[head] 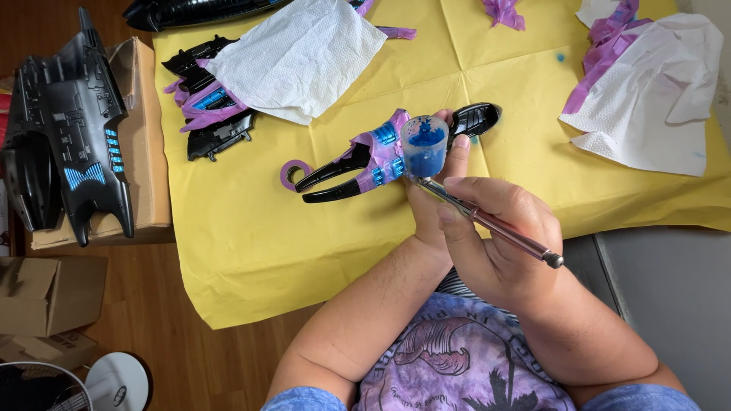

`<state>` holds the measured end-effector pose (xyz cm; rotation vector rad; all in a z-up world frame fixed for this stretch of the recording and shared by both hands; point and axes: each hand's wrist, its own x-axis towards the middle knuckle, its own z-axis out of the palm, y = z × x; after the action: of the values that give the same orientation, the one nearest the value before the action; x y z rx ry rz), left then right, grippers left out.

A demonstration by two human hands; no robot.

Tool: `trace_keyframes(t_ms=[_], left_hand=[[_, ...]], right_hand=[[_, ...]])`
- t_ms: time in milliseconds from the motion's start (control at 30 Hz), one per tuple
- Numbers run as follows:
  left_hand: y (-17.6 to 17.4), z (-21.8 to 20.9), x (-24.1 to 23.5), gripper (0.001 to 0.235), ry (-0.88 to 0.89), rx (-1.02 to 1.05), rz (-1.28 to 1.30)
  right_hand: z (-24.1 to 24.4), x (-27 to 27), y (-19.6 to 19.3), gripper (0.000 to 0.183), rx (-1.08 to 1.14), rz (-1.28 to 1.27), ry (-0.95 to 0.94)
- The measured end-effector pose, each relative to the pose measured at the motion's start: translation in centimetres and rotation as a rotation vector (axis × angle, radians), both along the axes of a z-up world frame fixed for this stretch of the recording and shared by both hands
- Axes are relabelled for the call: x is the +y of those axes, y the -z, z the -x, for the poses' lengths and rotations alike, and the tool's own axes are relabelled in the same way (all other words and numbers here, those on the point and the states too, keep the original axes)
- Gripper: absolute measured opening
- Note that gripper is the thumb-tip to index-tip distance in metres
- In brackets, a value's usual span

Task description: Removing purple masking tape from a painted plastic claw prop after airbrushing.

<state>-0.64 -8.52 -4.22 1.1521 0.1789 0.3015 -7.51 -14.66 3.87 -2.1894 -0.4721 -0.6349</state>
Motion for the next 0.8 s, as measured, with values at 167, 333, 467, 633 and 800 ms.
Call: trace_keyframes(t_ms=[167,333,467,633,800], left_hand=[[-0.6,0.0,0.1,0.046,0.017,0.055,0.055],[-0.4,-0.1,0.0,0.045,-0.013,0.067,-0.02],[-0.7,-0.1,0.2,0.042,0.015,-0.012,-0.004],[-1.1,0.0,0.4,0.042,0.013,-0.023,0.044],[-1.8,0.3,0.6,0.04,0.009,-0.009,0.028]], right_hand=[[0.0,0.0,0.0,0.026,0.018,-0.046,0.009],[0.1,-0.1,0.1,0.027,0.026,-0.051,-0.003],[0.6,-0.2,0.2,0.026,0.025,-0.017,0.005],[0.7,-0.3,0.2,0.026,0.005,-0.023,-0.007],[0.8,-0.2,0.2,0.026,0.013,-0.02,-0.013]])
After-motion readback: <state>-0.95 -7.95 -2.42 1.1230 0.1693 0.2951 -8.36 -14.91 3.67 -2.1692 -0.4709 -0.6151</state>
